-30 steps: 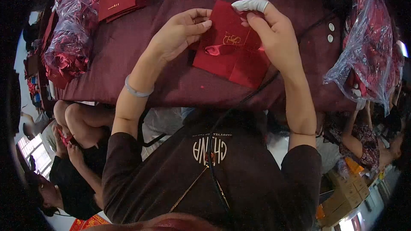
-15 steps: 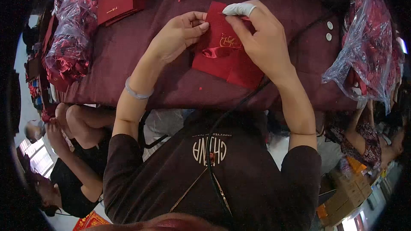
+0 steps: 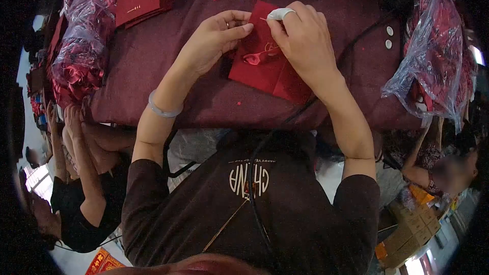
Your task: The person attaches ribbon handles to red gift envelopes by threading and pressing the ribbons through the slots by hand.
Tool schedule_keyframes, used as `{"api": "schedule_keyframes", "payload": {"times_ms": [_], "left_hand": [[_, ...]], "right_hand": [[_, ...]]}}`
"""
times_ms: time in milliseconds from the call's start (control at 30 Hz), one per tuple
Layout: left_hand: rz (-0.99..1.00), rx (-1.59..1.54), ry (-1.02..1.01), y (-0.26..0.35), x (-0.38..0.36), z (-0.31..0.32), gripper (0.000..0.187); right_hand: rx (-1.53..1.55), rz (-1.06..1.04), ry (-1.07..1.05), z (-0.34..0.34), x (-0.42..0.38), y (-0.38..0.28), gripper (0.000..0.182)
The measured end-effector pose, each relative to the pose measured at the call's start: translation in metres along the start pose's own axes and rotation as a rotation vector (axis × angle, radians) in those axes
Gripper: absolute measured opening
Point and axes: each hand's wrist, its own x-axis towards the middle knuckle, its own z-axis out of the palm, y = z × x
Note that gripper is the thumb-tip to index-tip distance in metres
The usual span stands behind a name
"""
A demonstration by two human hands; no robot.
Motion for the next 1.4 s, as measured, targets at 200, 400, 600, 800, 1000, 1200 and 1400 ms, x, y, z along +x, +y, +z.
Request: {"api": "schedule_keyframes", "payload": {"times_ms": [200, 400, 600, 800, 1000, 1200, 1400], "left_hand": [[0.02, 0.036, 0.008, 0.002, -0.001, 0.003, 0.03], [0.073, 0.136, -0.015, 0.0, 0.0, 0.0, 0.03], [0.175, 0.153, 0.067, -0.011, 0.002, 0.002, 0.024], [0.282, 0.446, 0.084, -0.009, -0.001, 0.003, 0.027], [0.207, 0.052, 0.078, 0.0, -0.006, 0.007, 0.029], [0.118, -0.151, 0.088, 0.004, -0.009, 0.012, 0.026], [0.511, 0.38, 0.032, 0.0, -0.008, 0.005, 0.025]], "right_hand": [[0.047, 0.058, -0.096, -0.003, 0.005, 0.003, 0.009], [0.034, 0.039, -0.119, 0.0, 0.006, 0.001, 0.01], [-0.213, -0.087, -0.146, 0.0, 0.01, -0.01, 0.012], [-0.32, -0.112, -0.169, 0.003, 0.012, -0.024, 0.013], [0.389, 0.451, -0.09, -0.002, 0.016, -0.015, 0.02], [0.466, 0.463, -0.069, -0.003, 0.013, -0.016, 0.016], [0.676, 0.456, 0.051, -0.008, 0.013, -0.023, 0.026]]}}
